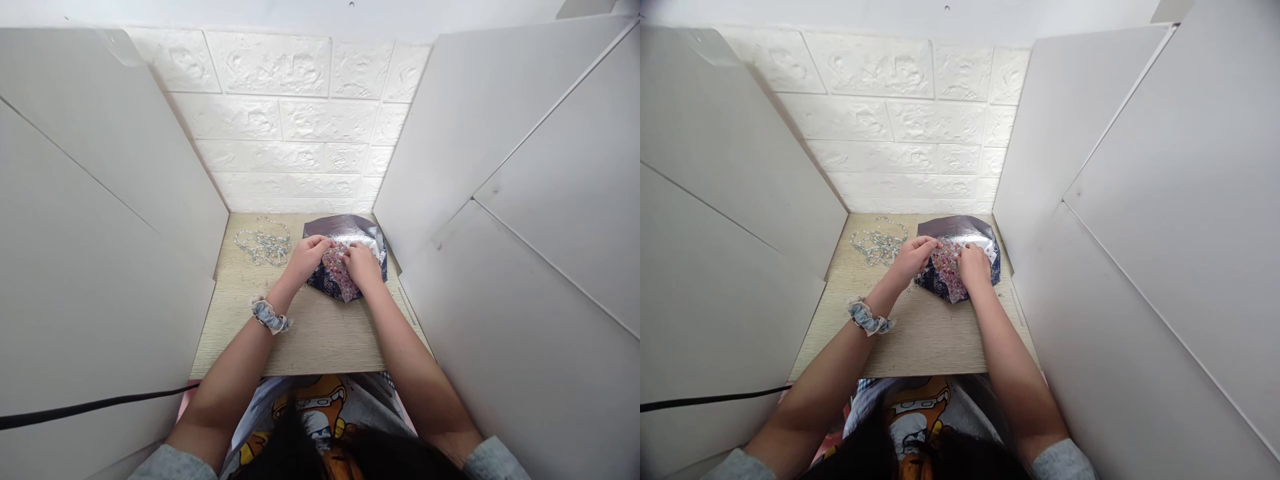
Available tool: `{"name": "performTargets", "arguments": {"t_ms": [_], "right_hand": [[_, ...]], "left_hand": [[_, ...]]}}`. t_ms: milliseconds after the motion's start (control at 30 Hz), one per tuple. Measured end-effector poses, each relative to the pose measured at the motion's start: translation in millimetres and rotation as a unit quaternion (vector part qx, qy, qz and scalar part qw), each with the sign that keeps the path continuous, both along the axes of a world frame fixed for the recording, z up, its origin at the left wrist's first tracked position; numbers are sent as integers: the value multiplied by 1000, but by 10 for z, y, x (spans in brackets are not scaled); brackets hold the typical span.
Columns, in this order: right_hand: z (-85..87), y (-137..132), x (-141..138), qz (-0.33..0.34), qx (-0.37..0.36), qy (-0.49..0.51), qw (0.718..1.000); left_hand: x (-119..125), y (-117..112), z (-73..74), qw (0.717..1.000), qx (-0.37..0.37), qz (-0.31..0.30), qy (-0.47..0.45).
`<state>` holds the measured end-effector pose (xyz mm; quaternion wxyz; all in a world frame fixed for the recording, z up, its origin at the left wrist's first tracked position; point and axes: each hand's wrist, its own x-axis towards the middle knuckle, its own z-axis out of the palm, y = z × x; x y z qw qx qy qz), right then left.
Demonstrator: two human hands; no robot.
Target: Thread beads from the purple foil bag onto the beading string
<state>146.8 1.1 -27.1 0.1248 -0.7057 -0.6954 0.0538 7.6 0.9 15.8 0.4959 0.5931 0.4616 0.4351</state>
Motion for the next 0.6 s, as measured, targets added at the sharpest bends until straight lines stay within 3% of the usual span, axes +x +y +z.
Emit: {"name": "performTargets", "arguments": {"t_ms": [267, 600], "right_hand": [[-14, -6, 60, -15, 12, 38, 999], [20, -51, 29, 32, 20, 13, 999]], "left_hand": [[-5, 16, -17, 1000, 0, -7, 5], [0, 16, -29, 1000, 10, -8, 8]]}}
